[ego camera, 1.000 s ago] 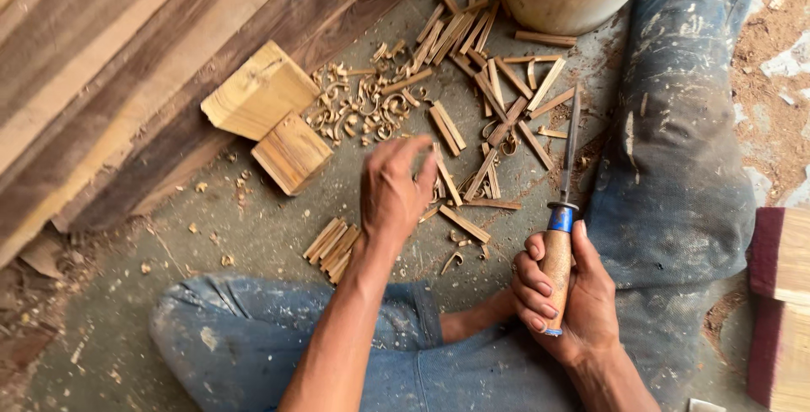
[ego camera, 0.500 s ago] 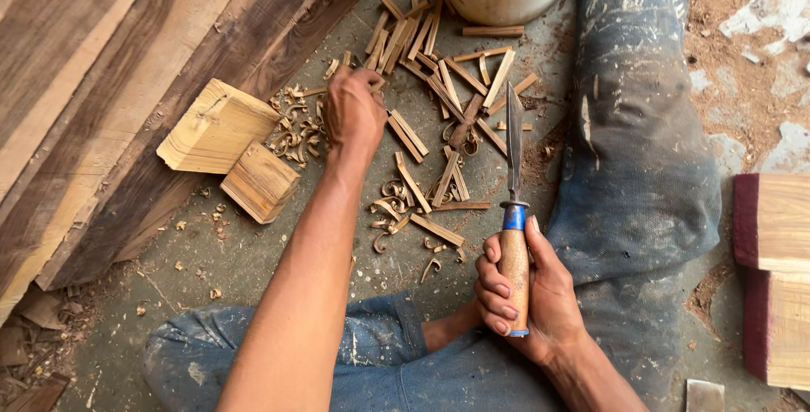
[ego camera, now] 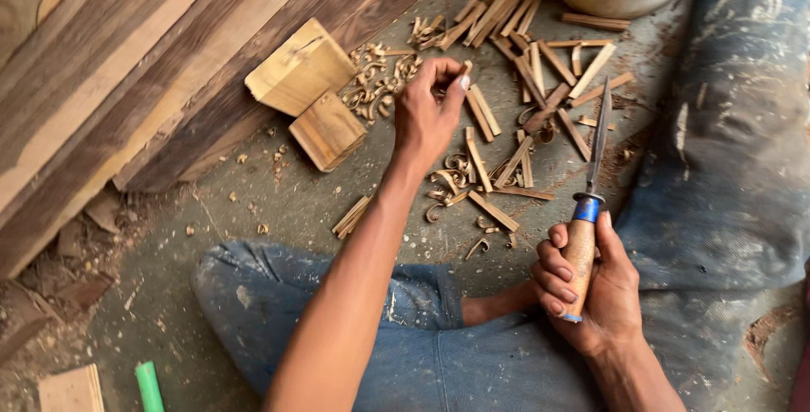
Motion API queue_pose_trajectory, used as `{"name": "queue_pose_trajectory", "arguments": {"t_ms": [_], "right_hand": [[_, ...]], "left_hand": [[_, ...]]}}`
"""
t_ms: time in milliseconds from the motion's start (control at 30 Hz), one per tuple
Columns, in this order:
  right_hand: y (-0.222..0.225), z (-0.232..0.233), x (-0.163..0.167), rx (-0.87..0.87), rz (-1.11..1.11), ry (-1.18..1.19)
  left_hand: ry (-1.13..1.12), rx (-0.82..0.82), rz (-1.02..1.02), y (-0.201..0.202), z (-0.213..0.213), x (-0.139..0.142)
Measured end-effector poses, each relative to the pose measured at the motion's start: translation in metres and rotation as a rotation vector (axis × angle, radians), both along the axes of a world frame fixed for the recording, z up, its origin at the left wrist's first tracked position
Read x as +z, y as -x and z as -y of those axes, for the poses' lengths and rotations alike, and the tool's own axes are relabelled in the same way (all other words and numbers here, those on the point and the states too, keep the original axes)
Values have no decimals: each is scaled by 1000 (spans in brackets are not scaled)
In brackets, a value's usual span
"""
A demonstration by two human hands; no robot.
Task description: The person carves and shaves small wooden blocks and sticks using a chisel by hand while sitting on the floor. They handle the wood pieces individually, scraping away thin layers and placing them in a pile.
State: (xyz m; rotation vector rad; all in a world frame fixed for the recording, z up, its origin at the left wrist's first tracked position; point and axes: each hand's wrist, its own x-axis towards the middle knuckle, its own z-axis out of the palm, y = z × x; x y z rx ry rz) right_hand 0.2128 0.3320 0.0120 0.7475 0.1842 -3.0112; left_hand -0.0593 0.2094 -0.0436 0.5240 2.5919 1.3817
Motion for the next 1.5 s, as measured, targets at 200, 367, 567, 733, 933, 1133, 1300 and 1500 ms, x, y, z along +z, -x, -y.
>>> {"name": "queue_pose_trajectory", "arguments": {"t_ms": [200,367,567,733,933,1133,1300,1500], "right_hand": [[1,1,-9,35,24,-22],[0,0,-14,83,14,-53],[1,0,-17,108,-5,-82],[1,1,-16,130,-5,-88],[3,2,-19,145,48,-176],[3,2,-21,161,32,-176],[5,2,-21,184,42,-196],[3,1,-23,180,12,-179]], "left_hand": [[57,293,79,-36,79,26],[502,211,-311,-26,162,19],[481,89,-320,-2,195,-8],[350,218,-329,-5,196,-13],[-39,281,-77,-8,214,5],[-264,396,272,-14,214,12],[-439,490,314,-11,200,13],[-687,314,420,-16,204,20]]}}
